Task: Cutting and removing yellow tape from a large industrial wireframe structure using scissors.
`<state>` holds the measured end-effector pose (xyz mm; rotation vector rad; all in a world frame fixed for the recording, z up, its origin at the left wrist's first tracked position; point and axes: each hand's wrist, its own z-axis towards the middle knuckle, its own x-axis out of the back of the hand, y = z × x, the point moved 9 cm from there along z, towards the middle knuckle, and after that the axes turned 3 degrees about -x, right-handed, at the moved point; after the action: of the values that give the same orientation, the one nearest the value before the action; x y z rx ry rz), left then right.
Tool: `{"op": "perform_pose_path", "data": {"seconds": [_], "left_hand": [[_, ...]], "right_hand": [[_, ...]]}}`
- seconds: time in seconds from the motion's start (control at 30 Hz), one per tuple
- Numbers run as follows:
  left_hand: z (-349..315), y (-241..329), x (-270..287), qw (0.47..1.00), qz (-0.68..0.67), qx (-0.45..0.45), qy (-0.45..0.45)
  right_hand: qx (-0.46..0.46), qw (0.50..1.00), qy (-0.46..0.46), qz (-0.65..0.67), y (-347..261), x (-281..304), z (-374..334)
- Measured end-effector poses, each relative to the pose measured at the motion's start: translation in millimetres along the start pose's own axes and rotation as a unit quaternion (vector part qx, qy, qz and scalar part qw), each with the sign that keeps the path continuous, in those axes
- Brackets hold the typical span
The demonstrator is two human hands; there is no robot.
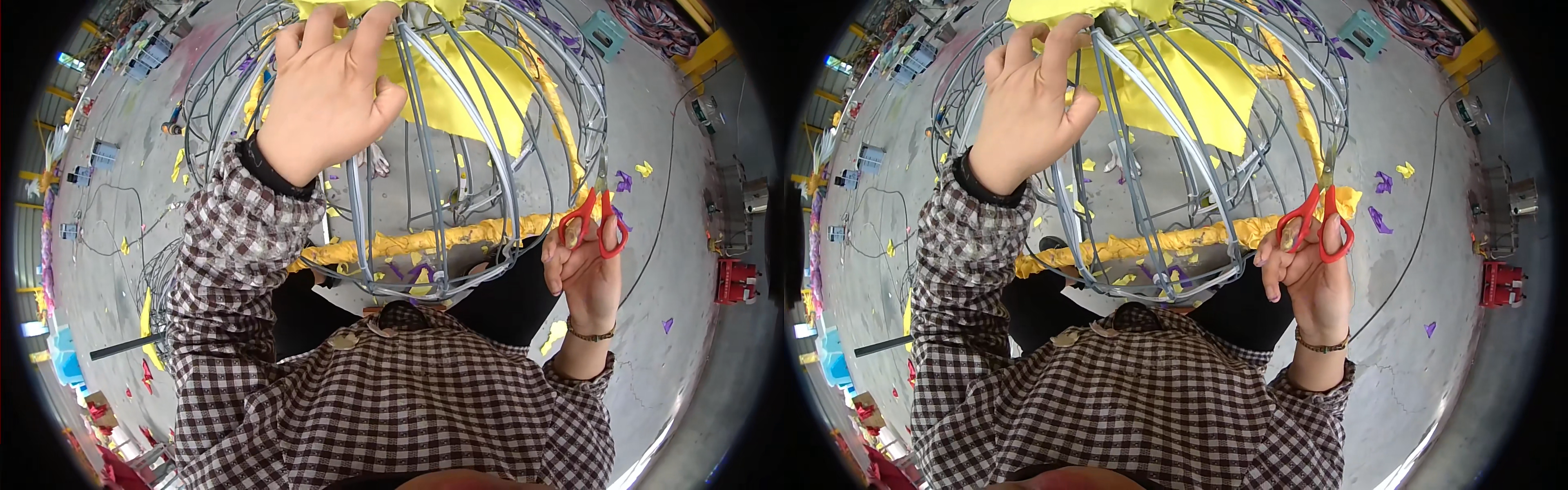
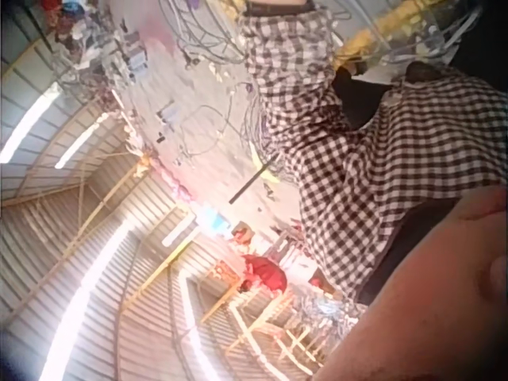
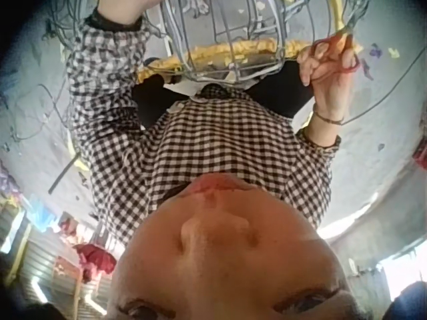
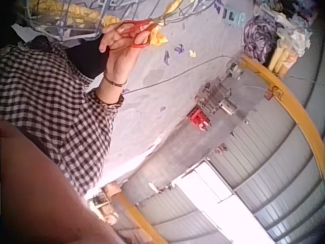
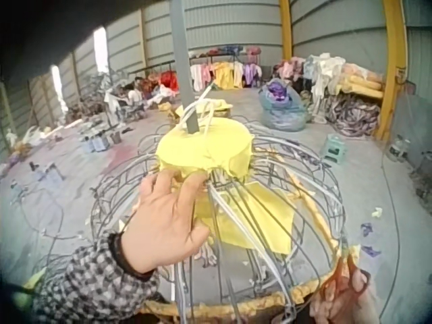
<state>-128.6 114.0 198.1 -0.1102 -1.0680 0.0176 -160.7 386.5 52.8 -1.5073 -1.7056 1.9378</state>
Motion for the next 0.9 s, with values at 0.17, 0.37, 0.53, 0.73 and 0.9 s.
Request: {"op": "perform_pose_path", "data": {"seconds": [0.17,0.37,0.53,0.73,0.9], "left_hand": [[-29,-15,33,0.974,-0.113,-0.024,0.195],[-123,-47,23,0.812,-0.413,0.086,0.403],[-152,-12,-67,0.670,-0.670,0.257,0.190],[-149,-8,-133,0.596,-0.736,0.300,0.118],[-117,-12,-127,0.887,-0.402,0.175,0.145]], "right_hand": [[-0.007,1.000,0.001,-0.011,-1,-5,-3],[0.047,0.996,-0.033,-0.071,-7,-30,-5],[-0.011,0.968,-0.177,-0.175,40,-110,-10],[-0.148,0.963,-0.196,-0.108,122,-143,4],[-0.194,0.965,-0.179,-0.005,140,-143,2]]}}
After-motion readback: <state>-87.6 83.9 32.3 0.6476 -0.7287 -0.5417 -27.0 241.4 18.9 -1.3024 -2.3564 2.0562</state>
